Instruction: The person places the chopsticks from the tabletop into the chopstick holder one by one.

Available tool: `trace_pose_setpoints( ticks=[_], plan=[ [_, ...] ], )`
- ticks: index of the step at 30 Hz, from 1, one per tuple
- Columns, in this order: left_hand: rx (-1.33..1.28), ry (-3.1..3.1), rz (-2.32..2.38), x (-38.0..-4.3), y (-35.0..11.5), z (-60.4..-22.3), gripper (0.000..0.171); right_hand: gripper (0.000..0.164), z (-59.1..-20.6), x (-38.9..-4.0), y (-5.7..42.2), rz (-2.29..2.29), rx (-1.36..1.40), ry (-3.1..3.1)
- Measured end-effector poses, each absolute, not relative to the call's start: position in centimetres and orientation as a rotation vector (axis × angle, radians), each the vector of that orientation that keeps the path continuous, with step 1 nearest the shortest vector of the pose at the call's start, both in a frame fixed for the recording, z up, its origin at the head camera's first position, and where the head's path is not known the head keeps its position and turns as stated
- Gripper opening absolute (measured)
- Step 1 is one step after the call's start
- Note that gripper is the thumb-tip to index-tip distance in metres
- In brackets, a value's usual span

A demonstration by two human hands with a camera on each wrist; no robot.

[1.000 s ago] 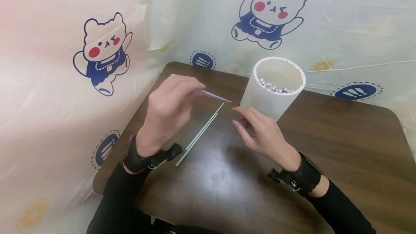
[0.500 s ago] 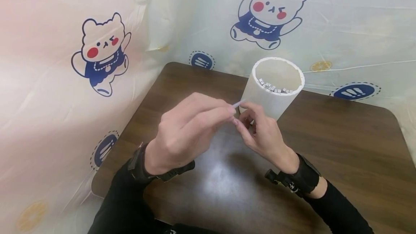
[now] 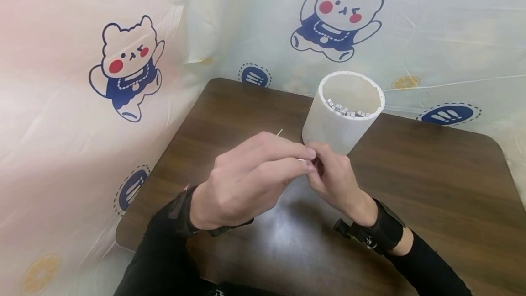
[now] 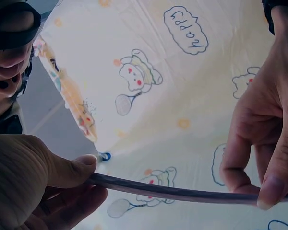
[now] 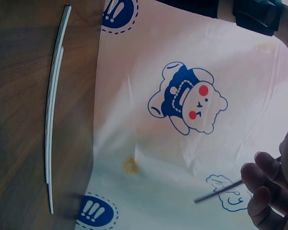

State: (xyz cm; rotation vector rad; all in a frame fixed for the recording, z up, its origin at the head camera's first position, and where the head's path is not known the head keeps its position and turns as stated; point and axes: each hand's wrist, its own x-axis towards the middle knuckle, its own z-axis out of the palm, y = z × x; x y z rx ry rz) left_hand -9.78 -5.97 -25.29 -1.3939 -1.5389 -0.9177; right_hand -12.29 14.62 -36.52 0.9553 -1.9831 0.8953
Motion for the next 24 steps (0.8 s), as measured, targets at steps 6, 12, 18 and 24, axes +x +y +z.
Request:
trace_pose_setpoints(
  ticks=[6,12,18,24],
  plan=[
    [-1.413,-1.565,-0.885,-10.0,-5.3,-25.4,0.027,0.022,-36.8,-12.0,14.7,0.865,0.988,-1.984],
    [-1.383,-1.562,-0.917,-10.5,-4.4,-25.2,0.021,0.02,-36.6,-12.3,15.0,0.865,0.997,-1.954],
    [-1.344,-1.542,-0.961,-11.6,-3.1,-24.3,0.015,0.012,-35.6,-13.2,15.9,0.926,0.936,-1.908],
    [-1.359,-1.549,-0.959,-13.8,-1.2,-23.2,0.015,0.005,-33.7,-14.8,17.6,0.952,0.734,-1.889]
  ],
)
